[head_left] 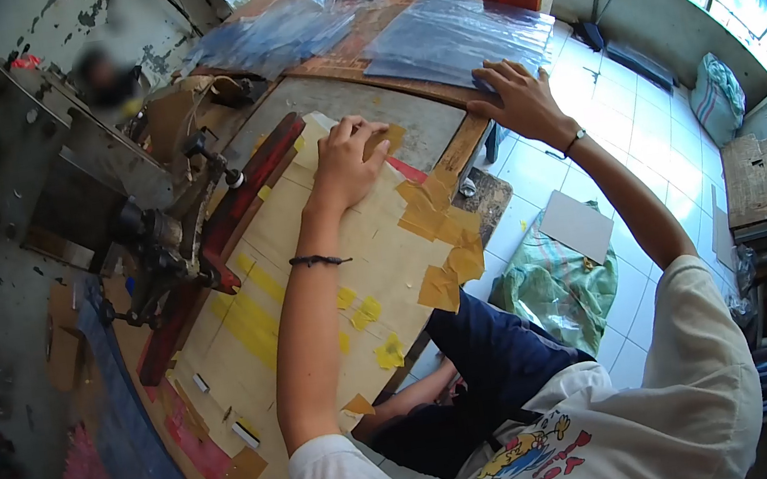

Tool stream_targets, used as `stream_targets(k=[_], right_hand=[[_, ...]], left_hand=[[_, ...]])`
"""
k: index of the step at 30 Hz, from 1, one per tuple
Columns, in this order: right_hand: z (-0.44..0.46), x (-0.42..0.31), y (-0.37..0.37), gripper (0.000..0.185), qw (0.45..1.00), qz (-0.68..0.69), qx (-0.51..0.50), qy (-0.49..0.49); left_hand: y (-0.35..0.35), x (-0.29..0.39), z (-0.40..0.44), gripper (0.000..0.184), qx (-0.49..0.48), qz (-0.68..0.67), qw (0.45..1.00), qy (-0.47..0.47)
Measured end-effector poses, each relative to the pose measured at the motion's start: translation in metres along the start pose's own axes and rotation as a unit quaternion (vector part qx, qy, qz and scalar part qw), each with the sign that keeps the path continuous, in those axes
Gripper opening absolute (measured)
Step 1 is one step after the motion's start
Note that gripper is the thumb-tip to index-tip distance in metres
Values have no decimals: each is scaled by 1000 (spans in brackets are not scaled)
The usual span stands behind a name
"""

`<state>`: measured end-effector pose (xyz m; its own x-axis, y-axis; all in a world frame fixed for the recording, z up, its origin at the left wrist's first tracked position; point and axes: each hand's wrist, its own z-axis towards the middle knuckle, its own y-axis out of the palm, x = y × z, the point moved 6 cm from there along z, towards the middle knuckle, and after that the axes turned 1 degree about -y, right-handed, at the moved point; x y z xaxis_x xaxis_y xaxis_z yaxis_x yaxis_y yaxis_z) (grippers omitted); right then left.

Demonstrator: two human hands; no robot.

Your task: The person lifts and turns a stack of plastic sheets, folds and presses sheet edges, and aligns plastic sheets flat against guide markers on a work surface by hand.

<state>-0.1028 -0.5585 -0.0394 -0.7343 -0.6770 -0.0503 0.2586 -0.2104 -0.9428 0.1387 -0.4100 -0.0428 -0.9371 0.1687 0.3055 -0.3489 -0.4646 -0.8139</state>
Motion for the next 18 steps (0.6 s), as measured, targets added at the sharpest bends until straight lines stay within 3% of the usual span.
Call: stream_targets(k=[4,8,11,12,15,16,17,18], right_hand=[[-10,1,-12,66,1000,-8,21,-2],[-6,16,-16,64,998,26,-34,43],[8,34,5,63,999,15,23,30],[10,36,10,61,999,2,0,34],[16,40,-5,59,989,138,-35,-40],[16,45,-16,61,958,262,-115,-15],[17,52,-18,69,939,329,-93,-44],[19,61,-17,73,980,177,-81,-48]], left_hand=[[-2,2,1,27,5,3,1000,8],[-3,4,2,27,-1,2,1000,4],[-3,6,4,26,-6,-7,1000,10],[-2,5,4,27,-15,-4,1000,-4],[-1,7,5,28,-25,-10,1000,-10],[-2,8,5,27,-20,4,1000,-5],[-3,9,5,27,-17,9,1000,-5],[-3,10,6,27,-16,15,1000,-6]])
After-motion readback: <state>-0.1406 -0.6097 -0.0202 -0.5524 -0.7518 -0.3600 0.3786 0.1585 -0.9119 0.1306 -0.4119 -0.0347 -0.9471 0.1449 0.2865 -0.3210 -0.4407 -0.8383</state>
